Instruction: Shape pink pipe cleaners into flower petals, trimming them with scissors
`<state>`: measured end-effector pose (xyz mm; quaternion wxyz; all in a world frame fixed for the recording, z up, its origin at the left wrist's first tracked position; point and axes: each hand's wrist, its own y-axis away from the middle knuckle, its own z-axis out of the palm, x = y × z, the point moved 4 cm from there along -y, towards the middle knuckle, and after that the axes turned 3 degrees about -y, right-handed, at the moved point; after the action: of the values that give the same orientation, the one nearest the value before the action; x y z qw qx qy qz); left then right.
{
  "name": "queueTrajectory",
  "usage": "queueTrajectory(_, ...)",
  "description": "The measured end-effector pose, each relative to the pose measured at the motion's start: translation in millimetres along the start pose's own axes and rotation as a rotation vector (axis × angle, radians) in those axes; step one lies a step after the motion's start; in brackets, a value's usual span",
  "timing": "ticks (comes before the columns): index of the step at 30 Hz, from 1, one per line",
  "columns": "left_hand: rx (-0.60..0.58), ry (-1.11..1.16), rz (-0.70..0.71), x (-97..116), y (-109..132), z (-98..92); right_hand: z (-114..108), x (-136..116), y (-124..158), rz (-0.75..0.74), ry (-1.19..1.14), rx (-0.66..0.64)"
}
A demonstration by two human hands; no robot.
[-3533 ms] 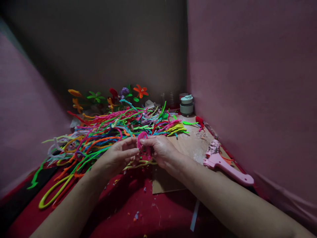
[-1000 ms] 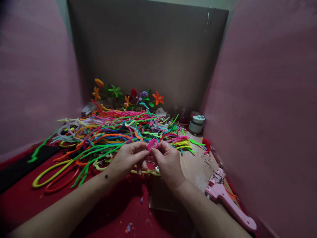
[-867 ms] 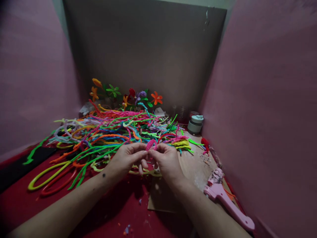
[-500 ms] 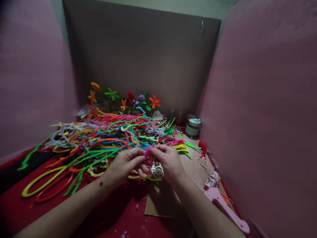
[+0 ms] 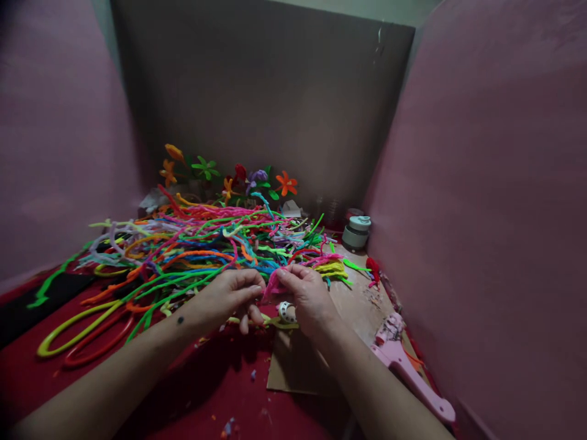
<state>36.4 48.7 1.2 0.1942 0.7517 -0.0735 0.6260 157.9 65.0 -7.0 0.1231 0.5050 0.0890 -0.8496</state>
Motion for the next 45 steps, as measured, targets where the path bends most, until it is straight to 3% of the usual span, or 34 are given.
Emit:
queueTrajectory(8, -0.018, -0.18, -0.01, 2.4, 2.2, -10.4, 0.4, 1.5, -1.1, 0.015, -0.014, -0.018)
queueTrajectory(14, 0.021, -0.339, 0.091, 3.0, 0.2, -18.6, -3.7, 2.3, -0.3, 0.002, 0.07, 0.084)
queueTrajectory(26, 0.007, -0.512, 0.123, 8.6, 3.5, -22.6, -4.2, 1.0, -2.0, 0.021, -0.031, 0.053)
queueTrajectory(30, 0.131, -0.444, 0.214, 17.9, 6.5, -20.8, -3.9, 0.8, 0.1, -0.011, 0.018, 0.126)
queueTrajectory(39, 0.188, -0.358, 0.217, 0.6, 2.2, -5.7, 0.7, 2.6, 4.8, -0.036, 0.136, 0.113)
queueTrajectory(42, 0.148, -0.313, 0.21, -0.3, 2.0, -3.7, 1.2, 2.9, 5.3, -0.022, 0.075, 0.095)
queueTrajectory(45, 0.041, -0.197, 0.097, -4.1, 2.7, 1.4, 1.7, 3.0, 5.2, -0.006, 0.025, 0.094)
